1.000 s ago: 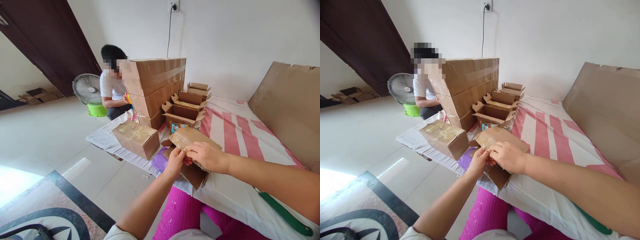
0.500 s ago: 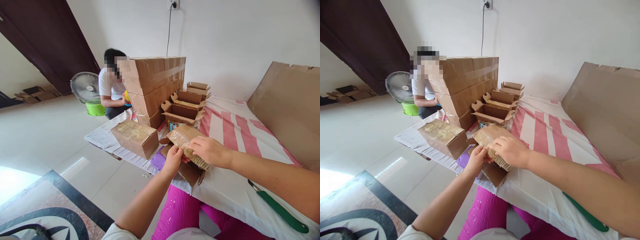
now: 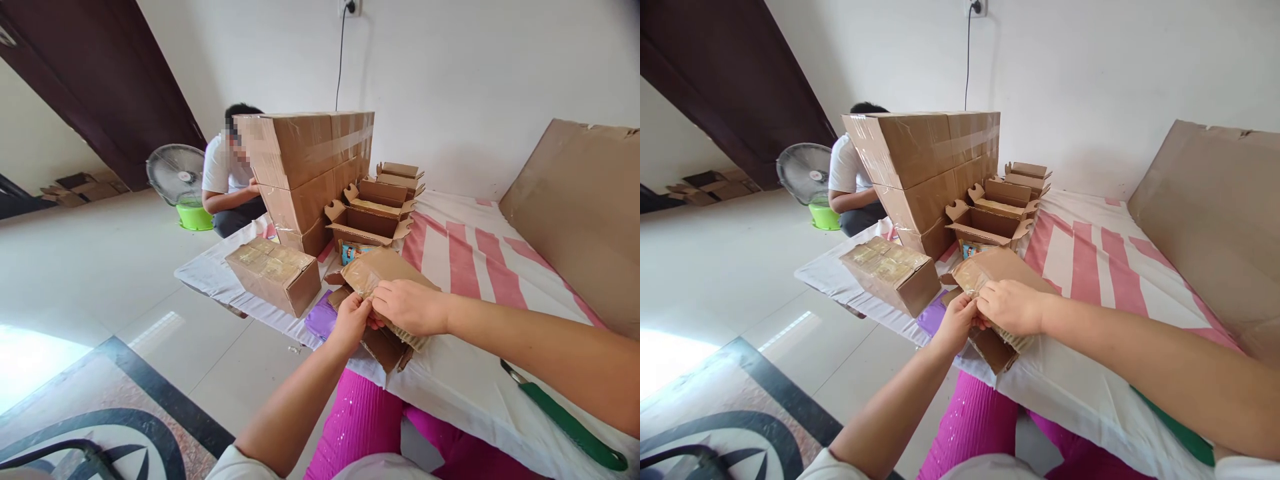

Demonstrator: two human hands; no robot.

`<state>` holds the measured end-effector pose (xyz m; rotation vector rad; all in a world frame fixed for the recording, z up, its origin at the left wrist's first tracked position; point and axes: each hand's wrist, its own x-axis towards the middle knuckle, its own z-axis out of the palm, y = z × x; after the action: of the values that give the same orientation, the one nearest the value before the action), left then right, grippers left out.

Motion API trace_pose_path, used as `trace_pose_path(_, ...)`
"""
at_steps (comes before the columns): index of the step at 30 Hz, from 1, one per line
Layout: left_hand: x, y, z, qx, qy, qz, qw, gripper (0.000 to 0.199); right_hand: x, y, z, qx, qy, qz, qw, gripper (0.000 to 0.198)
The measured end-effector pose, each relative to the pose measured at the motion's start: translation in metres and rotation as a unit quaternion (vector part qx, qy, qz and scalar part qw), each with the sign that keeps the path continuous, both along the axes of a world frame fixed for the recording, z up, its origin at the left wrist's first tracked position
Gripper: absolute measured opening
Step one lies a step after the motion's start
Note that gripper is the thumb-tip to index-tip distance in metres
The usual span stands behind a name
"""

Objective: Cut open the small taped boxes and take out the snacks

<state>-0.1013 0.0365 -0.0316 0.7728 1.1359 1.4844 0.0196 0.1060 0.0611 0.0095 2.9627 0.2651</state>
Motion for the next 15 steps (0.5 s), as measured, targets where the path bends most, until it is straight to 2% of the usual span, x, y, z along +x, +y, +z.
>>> trace_pose_path(6, 0.001, -0.001, -0.002, -0.001, -0.010, 0.002, 1.000, 0.032, 0.003, 0.009, -0.003, -0.020, -0.001, 0.037, 0.999, 0.015)
trace_pose_path(12, -0.004, -0.001, 0.000, -0.001, -0.036, 0.001, 0.999, 0.037, 0.009, 0.008, -0.005, -0.017, 0.115, 0.003, 0.993, 0.017)
trace_pose_path(15, -0.003, 0.000, 0.001, -0.006, -0.057, 0.002, 0.998, 0.038, 0.010, 0.007, -0.010, -0.013, 0.127, 0.010, 0.992, 0.022)
